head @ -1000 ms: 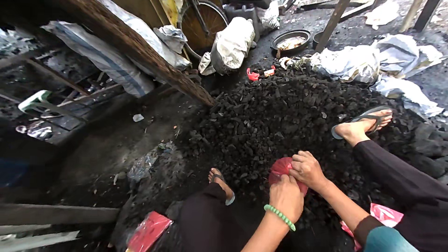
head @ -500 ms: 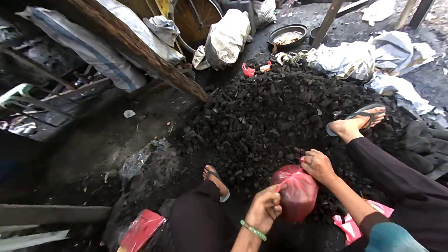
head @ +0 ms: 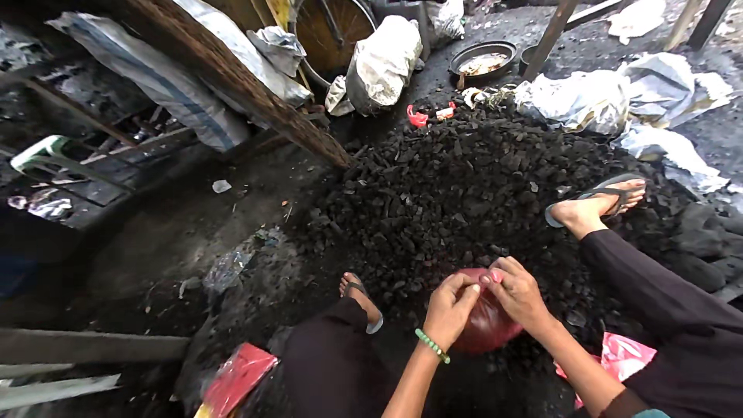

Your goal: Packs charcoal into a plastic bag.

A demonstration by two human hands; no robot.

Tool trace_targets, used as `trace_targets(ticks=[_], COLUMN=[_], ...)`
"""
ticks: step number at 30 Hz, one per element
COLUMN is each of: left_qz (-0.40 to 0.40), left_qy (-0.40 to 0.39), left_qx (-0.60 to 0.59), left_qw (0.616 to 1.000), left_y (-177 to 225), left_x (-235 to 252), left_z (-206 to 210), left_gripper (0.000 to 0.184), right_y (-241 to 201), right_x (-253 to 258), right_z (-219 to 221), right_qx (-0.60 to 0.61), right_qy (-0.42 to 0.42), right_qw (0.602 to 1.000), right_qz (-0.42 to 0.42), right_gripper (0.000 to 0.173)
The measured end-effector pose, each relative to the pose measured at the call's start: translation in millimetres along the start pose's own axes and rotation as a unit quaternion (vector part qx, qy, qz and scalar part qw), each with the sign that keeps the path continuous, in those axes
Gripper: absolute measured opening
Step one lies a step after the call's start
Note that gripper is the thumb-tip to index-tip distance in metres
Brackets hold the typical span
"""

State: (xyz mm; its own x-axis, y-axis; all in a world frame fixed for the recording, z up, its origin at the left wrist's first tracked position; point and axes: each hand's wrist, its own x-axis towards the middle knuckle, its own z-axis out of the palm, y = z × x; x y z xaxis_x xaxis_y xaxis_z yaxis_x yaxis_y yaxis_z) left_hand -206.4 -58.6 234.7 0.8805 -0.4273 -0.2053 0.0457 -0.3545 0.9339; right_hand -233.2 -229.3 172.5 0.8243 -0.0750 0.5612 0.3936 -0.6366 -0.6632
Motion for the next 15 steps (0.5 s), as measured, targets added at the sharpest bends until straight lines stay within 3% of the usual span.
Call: trace_targets(ticks=[3,5,11,15], left_qz=[0.006,-0.003,-0.032,-0.006], left_qy=[0.013,0.017,0.059,0.05], left_qx=[-0.04,-0.061,0.109,0.194], left_qw=[0.999,0.998,0.992,0.98], left_y=[-4,-5,9,10], left_x=[3,3,1,1], left_z=[7,6,4,7], left_gripper=[0.019,0.017,0.019,0.022], right_y=[-9,-17,-16,-8], right_x=[-2,-6,-22,-24], right_z=[-8,-17,1,1], right_qx=[0.186,0.227,0.123,0.045], right_qy=[-0.089,-0.132,-0.013,-0.028], right_qw=[0.964,0.938,0.991,0.998], right_qz=[0.167,0.224,0.054,0.017], right_gripper=[0.029,0.016,0.011,0.015])
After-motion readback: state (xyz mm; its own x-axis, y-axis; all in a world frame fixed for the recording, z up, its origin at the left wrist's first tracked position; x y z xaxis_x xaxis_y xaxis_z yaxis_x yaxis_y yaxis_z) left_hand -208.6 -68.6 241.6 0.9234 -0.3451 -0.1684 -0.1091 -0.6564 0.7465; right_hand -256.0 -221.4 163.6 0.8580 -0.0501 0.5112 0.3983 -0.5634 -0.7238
